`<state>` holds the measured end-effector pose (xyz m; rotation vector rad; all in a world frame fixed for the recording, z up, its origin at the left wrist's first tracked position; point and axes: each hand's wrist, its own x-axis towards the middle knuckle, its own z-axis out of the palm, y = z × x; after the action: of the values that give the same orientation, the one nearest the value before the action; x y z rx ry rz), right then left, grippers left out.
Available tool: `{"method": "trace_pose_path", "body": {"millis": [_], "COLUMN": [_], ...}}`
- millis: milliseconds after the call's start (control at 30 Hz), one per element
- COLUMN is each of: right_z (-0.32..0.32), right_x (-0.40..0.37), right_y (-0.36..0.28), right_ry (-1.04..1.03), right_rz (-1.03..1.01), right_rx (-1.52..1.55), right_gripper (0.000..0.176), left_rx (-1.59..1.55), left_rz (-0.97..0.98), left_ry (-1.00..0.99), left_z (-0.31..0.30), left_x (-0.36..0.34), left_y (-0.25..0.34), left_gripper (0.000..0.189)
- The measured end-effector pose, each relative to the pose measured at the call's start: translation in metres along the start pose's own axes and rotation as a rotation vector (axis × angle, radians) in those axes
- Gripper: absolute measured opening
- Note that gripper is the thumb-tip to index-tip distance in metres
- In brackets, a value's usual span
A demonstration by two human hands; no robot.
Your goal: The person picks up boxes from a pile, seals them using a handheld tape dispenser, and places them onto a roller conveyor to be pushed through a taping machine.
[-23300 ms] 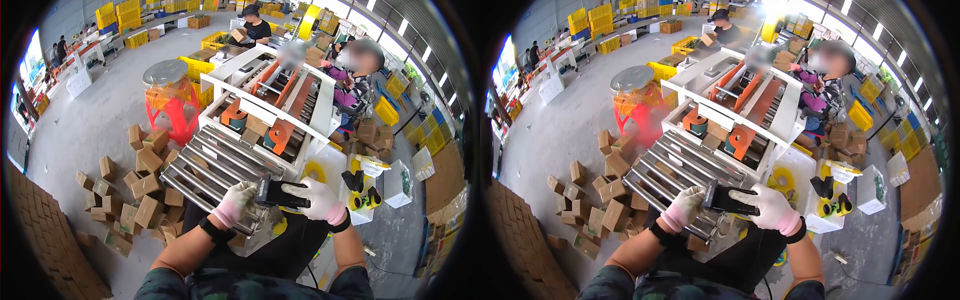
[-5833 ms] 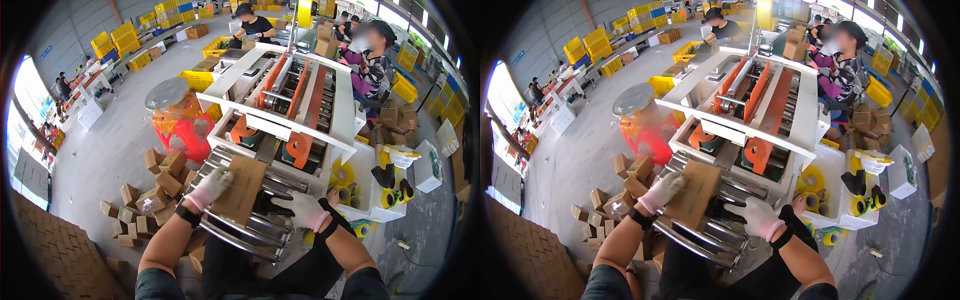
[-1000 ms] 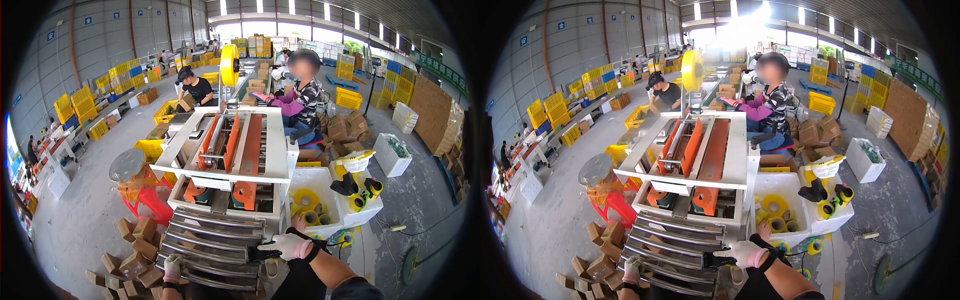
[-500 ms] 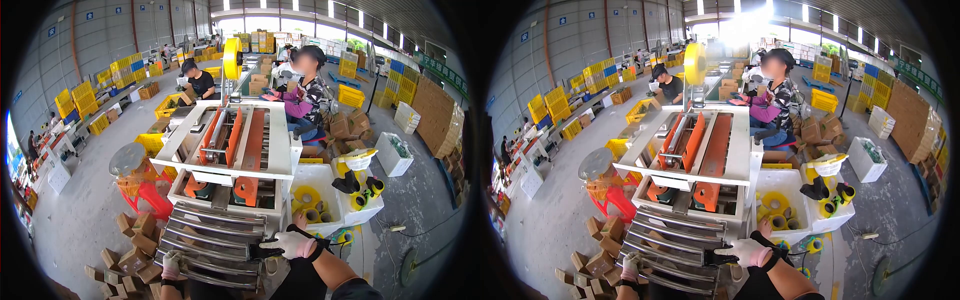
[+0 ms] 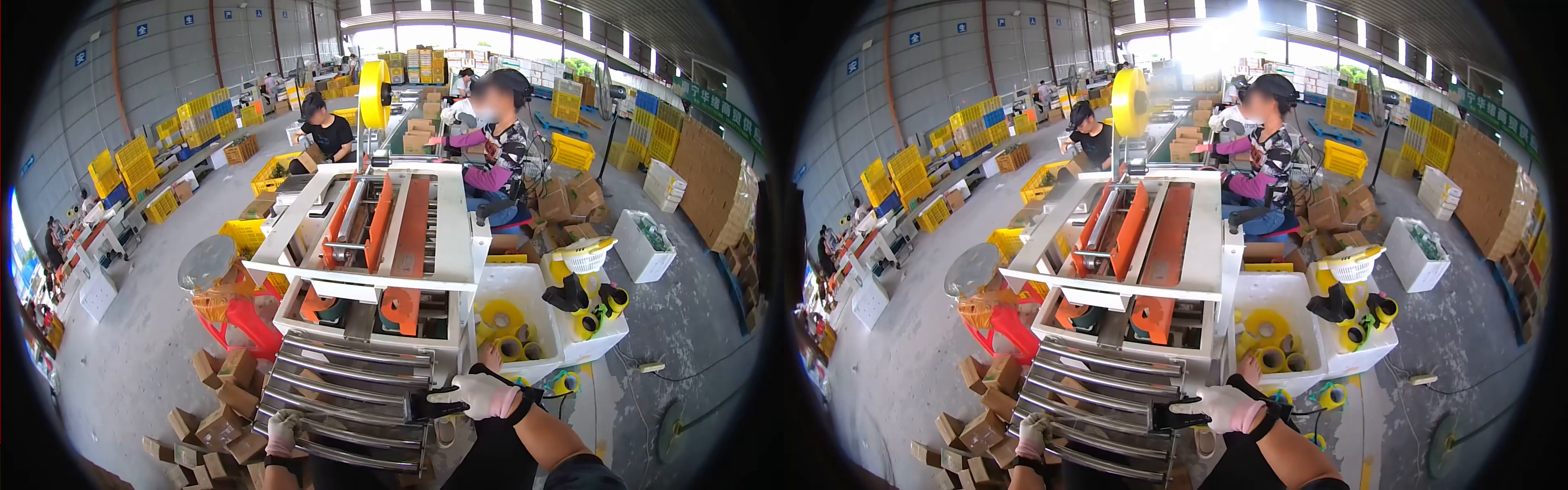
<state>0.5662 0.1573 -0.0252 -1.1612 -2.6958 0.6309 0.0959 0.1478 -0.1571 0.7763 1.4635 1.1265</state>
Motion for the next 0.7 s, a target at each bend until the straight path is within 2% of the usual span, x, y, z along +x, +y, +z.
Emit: {"method": "trace_pose_path", "body": {"millis": [67, 267, 400, 500, 700], "right_z": [0.003, 0.0, 0.004, 0.0, -0.004], "right_x": [0.0, -0.005, -0.005, -0.008, -0.007], "right_y": [0.0, -0.001, -0.003, -0.004, -0.009], "right_ry": [-0.111, -0.035, -0.141, -0.051, -0.115], "right_rz": [0.031, 0.016, 0.045, 0.019, 0.06], "right_rx": [-0.027, -0.013, -0.041, -0.024, -0.061], "right_gripper": [0.081, 0.081, 0.08, 0.08, 0.079], "left_rx": [-0.017, -0.012, -0.045, -0.021, -0.02], "left_rz": [-0.007, -0.022, -0.027, -0.019, -0.033], "left_ry": [-0.005, -0.007, -0.003, -0.01, -0.017], "left_z": [-0.002, 0.001, 0.0, 0.001, -0.001], "left_x": [0.001, -0.003, -0.001, -0.001, 0.001], "left_y": [-0.001, 0.004, 0.001, 0.0, 0.0], "left_gripper": [0.009, 0.011, 0.011, 0.011, 0.011]}}
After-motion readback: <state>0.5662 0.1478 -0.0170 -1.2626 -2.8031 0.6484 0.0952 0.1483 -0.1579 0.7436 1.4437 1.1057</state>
